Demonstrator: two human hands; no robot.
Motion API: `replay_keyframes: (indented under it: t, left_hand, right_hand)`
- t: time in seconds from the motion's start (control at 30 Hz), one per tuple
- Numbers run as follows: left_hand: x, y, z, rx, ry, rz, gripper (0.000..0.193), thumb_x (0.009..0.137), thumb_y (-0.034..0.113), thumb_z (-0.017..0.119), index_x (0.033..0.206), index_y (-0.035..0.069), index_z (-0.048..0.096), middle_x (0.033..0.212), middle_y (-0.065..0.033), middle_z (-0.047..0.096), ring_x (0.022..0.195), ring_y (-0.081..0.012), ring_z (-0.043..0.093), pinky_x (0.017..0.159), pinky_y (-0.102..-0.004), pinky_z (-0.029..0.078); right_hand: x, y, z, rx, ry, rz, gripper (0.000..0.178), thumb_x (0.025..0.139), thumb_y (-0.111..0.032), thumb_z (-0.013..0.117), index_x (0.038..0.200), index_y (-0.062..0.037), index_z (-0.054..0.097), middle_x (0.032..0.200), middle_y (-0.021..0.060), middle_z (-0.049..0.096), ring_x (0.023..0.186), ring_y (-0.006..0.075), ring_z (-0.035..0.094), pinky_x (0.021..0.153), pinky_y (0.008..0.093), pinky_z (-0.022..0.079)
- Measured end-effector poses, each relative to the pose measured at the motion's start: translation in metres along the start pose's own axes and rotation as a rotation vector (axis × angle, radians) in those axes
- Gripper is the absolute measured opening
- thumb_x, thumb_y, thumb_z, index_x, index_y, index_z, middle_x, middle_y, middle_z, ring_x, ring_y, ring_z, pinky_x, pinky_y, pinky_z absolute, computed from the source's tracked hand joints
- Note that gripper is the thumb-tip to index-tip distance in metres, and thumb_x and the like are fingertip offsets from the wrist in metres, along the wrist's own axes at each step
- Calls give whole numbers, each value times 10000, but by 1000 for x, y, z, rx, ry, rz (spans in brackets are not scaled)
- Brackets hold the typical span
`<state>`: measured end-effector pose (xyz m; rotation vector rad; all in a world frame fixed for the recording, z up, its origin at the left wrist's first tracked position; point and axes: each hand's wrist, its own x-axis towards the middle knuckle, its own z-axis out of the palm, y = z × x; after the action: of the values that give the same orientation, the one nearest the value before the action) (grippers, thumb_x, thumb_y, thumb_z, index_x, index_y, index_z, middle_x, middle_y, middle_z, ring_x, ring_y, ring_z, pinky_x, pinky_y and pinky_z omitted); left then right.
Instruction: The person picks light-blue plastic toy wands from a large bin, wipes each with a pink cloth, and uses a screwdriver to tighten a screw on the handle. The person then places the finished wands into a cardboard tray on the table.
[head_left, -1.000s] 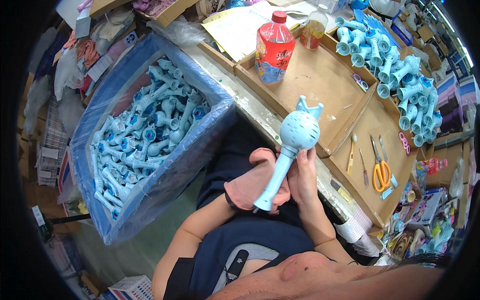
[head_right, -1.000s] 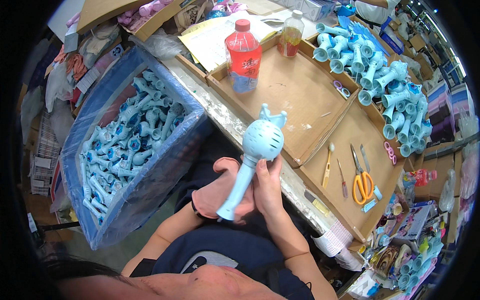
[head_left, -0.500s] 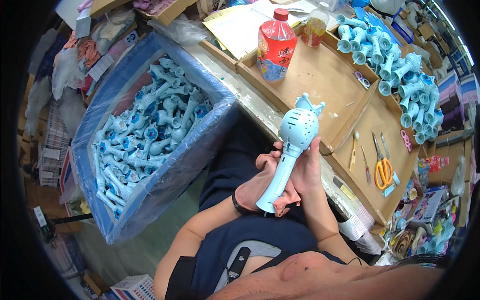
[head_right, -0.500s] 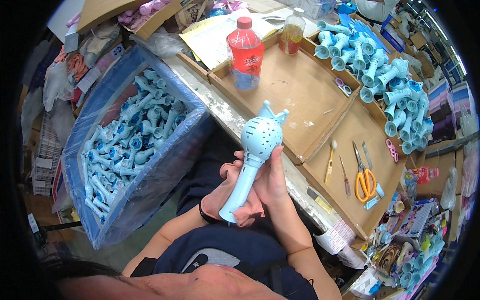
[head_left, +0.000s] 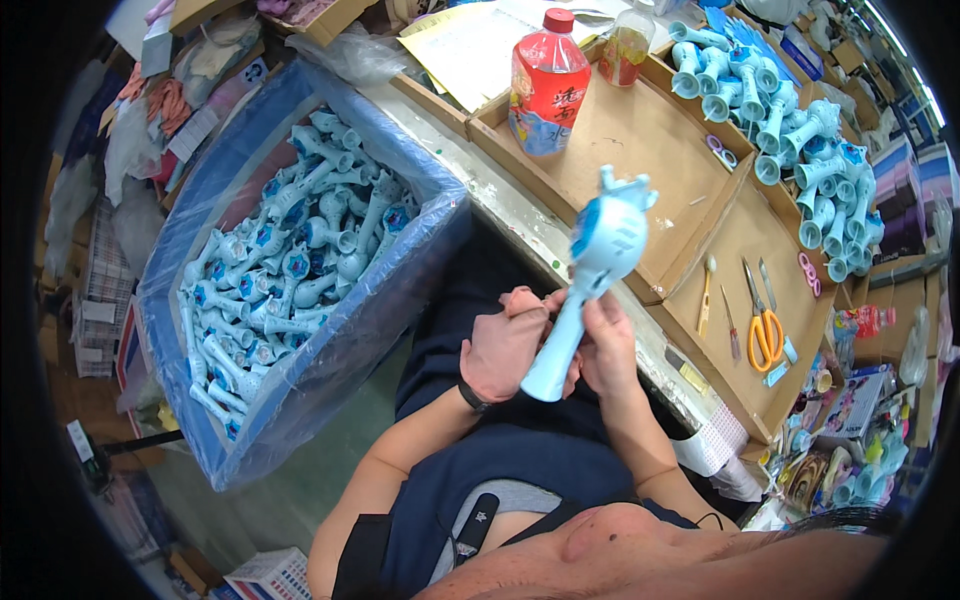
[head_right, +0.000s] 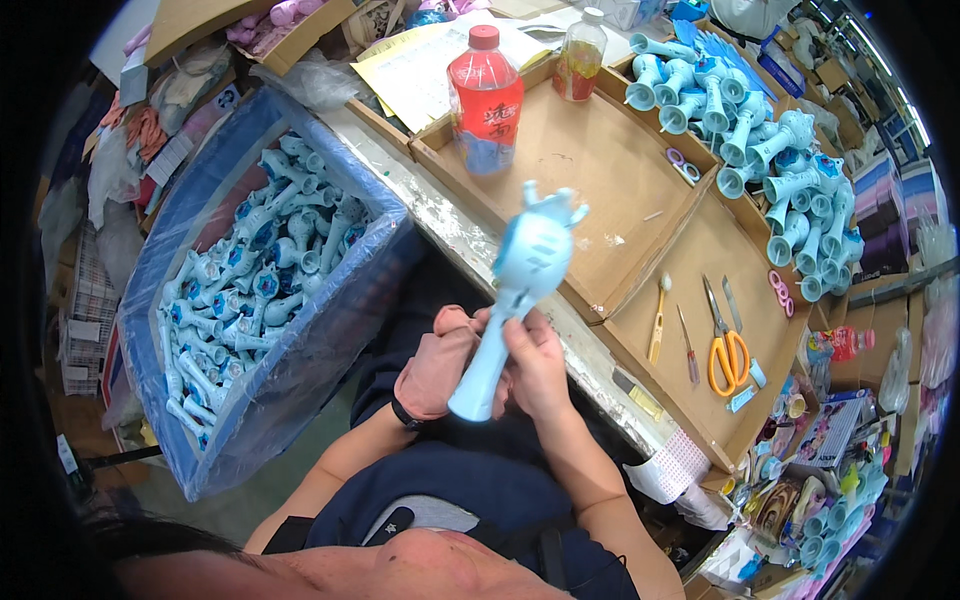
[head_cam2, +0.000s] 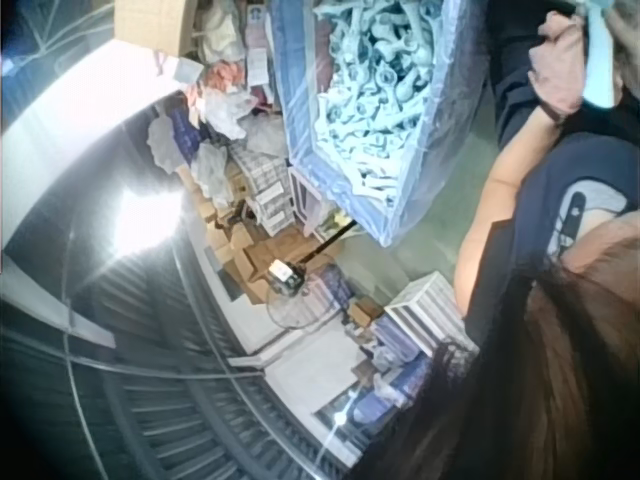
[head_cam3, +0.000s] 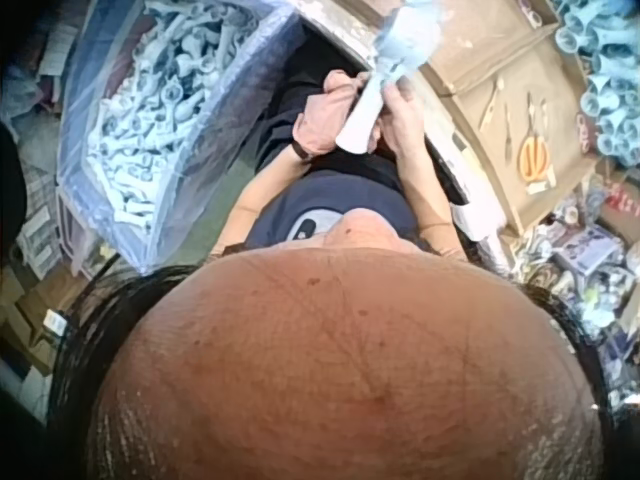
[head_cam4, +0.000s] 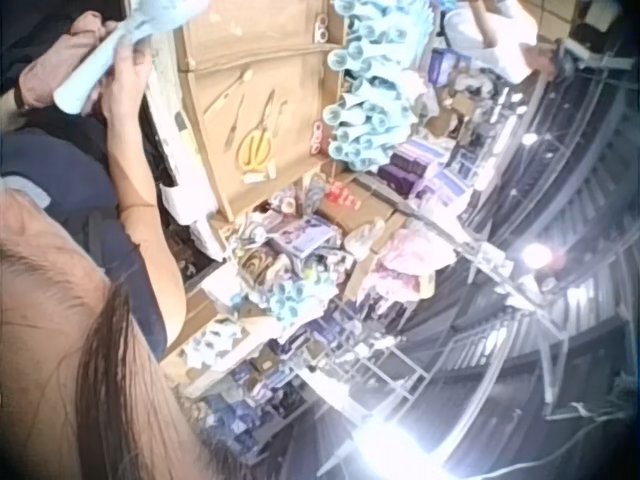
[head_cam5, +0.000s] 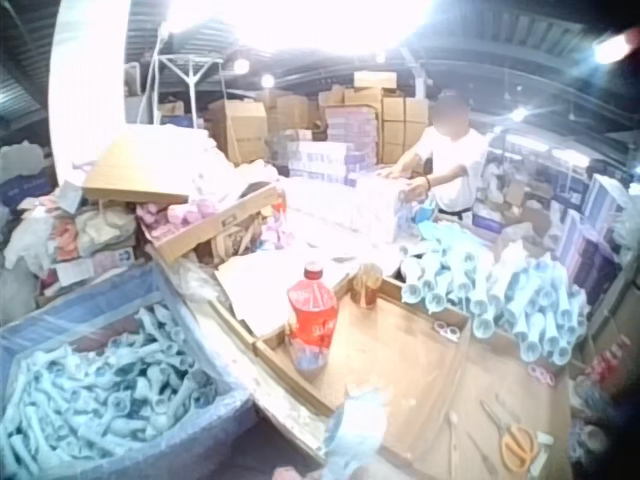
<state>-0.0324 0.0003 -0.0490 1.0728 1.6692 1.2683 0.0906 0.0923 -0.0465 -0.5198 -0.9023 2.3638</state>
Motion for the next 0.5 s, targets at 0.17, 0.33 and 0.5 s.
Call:
replay_keyframes:
  t: [0.17,0.33,0.5]
  left_hand:
    - [-5,8,-4,-567,-64,-398,402,959,266,468,882,-120,547,816,-145,696,646,-173,665,617,-262,549]
    - [-5,0,-7,-799,-205,-367,445,960,346,436,1001,-86,537,845,-108,641,711,-168,609,665,-283,504]
    - [1,-16,-7,-1120,-201,-344,517,961,425,403,1120,-51,527,875,-70,586,776,-164,553,713,-303,458]
  right_hand:
    - [25,-38,-15,503,3,-152,428,1031,-342,370,1324,-31,394,1102,50,567,970,191,577,902,435,497]
    - [32,-53,-33,766,-35,-86,403,1025,-316,392,1280,-3,404,1074,64,558,970,181,567,904,402,478]
    - [18,-45,-35,451,-30,-27,431,958,-299,496,1257,6,440,909,47,543,726,148,537,638,327,492]
